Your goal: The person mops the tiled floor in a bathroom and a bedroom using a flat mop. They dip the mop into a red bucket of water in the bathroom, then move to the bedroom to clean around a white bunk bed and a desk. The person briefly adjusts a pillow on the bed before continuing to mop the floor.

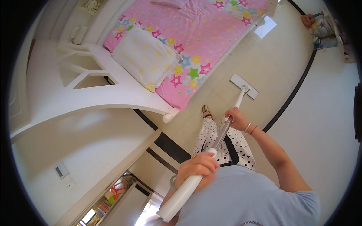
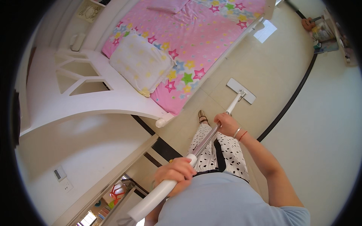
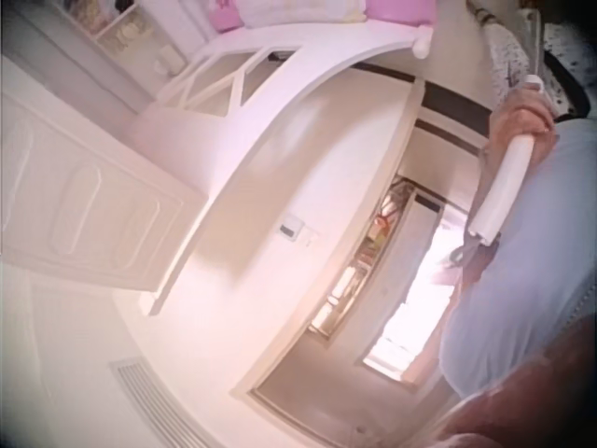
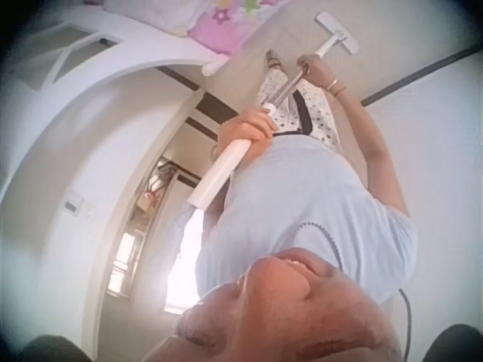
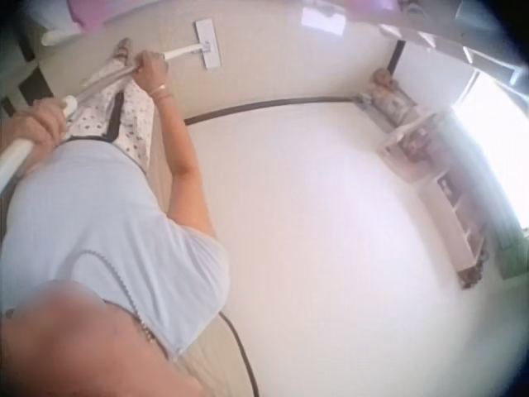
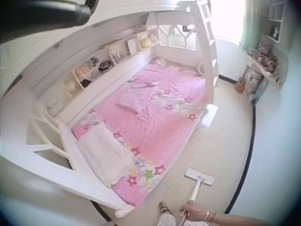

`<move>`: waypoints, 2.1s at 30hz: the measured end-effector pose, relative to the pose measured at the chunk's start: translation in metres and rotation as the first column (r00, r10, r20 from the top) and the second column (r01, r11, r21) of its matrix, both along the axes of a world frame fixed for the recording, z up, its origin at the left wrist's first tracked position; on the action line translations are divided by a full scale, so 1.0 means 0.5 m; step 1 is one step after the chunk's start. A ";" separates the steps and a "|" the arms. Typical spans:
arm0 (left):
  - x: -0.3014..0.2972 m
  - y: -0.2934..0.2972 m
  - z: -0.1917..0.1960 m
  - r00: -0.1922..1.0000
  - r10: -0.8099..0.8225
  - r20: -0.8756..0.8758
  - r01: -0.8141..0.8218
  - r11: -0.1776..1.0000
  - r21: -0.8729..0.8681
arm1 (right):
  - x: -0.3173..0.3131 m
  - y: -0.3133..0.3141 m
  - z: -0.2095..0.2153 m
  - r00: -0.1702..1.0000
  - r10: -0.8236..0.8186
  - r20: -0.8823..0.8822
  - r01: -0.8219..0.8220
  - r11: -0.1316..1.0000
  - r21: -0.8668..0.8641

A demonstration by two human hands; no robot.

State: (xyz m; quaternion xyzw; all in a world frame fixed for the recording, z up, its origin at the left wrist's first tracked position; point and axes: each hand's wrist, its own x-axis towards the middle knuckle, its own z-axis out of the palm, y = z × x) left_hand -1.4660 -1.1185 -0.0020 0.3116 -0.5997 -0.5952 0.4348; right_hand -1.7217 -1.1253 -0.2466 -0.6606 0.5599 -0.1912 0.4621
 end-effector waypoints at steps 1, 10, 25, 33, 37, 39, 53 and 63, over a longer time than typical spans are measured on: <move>-0.015 -0.008 -0.014 0.999 -0.033 0.000 0.033 0.999 0.008 | -0.024 0.002 -0.007 0.997 -0.062 0.052 0.061 0.998 0.011; 0.018 0.022 0.014 0.989 -0.002 0.146 -0.003 0.999 0.037 | 0.041 -0.001 -0.061 0.991 0.089 -0.105 -0.088 0.996 0.013; 0.030 0.034 0.104 0.977 0.191 0.095 -0.166 0.962 -0.219 | 0.155 -0.028 0.059 0.948 0.314 -0.044 -0.304 0.940 0.154; -0.070 0.013 0.038 0.981 0.181 -0.063 -0.186 0.979 -0.078 | 0.004 -0.032 0.022 0.965 0.233 -0.122 -0.217 0.967 0.132; -0.151 0.001 -0.039 0.967 0.198 -0.159 -0.199 0.980 0.010 | -0.113 -0.031 -0.004 0.966 0.122 -0.229 -0.099 0.989 0.107; -0.223 -0.023 -0.079 0.979 0.144 -0.146 -0.146 0.989 0.001 | -0.191 -0.022 -0.052 0.959 0.003 -0.282 0.005 1.000 0.029; -0.543 -0.032 -0.229 0.936 -0.328 -0.132 0.320 0.944 -0.077 | -0.526 0.103 -0.191 0.682 -0.636 -0.361 0.614 0.766 -0.191; -0.484 -0.046 -0.091 0.821 -0.568 -0.065 0.561 0.822 -0.099 | -0.378 0.193 -0.134 0.594 -0.798 -0.102 0.746 0.595 -0.300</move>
